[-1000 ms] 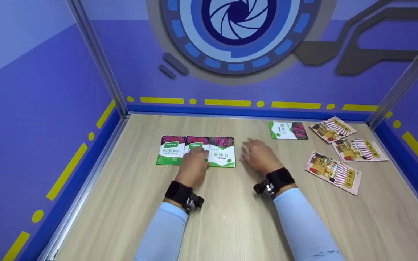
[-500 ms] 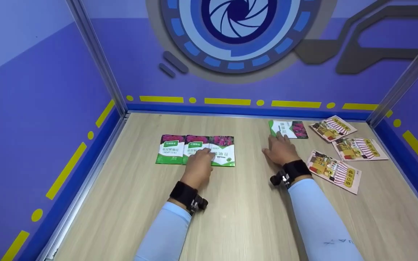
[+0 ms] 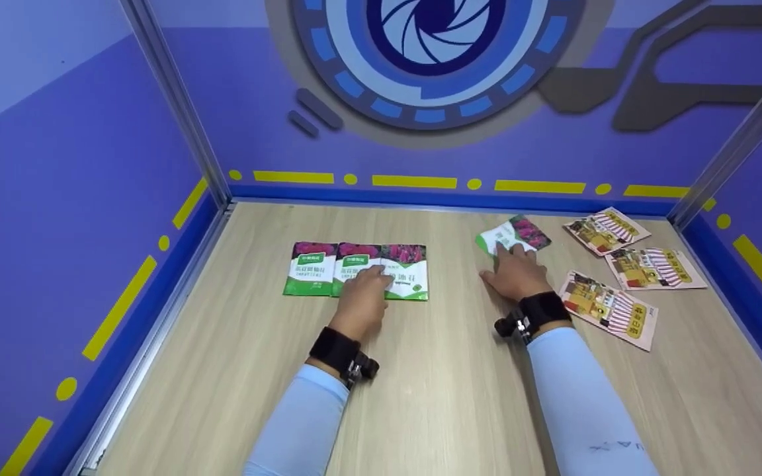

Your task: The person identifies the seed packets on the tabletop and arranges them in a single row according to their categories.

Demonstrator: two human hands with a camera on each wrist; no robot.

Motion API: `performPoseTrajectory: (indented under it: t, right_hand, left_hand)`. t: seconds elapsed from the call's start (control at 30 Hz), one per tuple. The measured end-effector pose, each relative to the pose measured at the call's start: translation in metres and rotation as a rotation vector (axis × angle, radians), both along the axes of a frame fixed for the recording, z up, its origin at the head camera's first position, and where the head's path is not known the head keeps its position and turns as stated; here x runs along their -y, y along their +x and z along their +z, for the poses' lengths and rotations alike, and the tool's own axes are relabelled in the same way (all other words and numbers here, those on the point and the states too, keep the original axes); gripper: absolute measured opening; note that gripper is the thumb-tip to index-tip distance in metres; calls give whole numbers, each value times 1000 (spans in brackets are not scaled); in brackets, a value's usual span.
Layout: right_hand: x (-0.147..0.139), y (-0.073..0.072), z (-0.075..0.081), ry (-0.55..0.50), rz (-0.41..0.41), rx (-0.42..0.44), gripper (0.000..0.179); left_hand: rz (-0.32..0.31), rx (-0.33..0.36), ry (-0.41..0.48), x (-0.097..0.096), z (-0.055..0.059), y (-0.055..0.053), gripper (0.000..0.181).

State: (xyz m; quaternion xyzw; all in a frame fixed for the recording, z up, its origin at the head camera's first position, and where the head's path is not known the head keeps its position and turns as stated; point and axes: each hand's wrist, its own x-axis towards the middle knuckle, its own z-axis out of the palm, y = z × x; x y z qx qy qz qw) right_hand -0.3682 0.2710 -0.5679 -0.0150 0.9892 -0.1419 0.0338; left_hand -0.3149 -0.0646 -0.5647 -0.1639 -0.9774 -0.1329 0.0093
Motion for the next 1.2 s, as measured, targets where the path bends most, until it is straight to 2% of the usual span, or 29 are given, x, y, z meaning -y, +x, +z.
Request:
performPoseTrajectory:
  t: [0.23,0.47,0.57,0.67,0.8,1.0,1.2]
  right_hand:
    - [-5,16,-1,-11,-41,-51,60]
    - [-7,28,-2,-132,-43,-165,36]
    - [-4,31,-4,-160,-47,-212,32]
    - [2,32,-6,-173,-27,-220,34]
    - [11,35,-5,-181,27,-184,37]
    - [27,40,-7,-141,90,-153,43]
    - [42,43,-9,-106,155,-173,50]
  left_hand:
    - [-8,3,15,1,-2,-1,50]
    - [-1,-14,41,3,-4,1,48]
    - [-4,-3,53,4,-4,2,46]
    - [-6,8,50,5,-3,1,45]
    - [-7,18,35,5,-3,2,44]
    - [-10,27,28,4,-3,2,44]
    - [-14,21,22,4,-3,2,44]
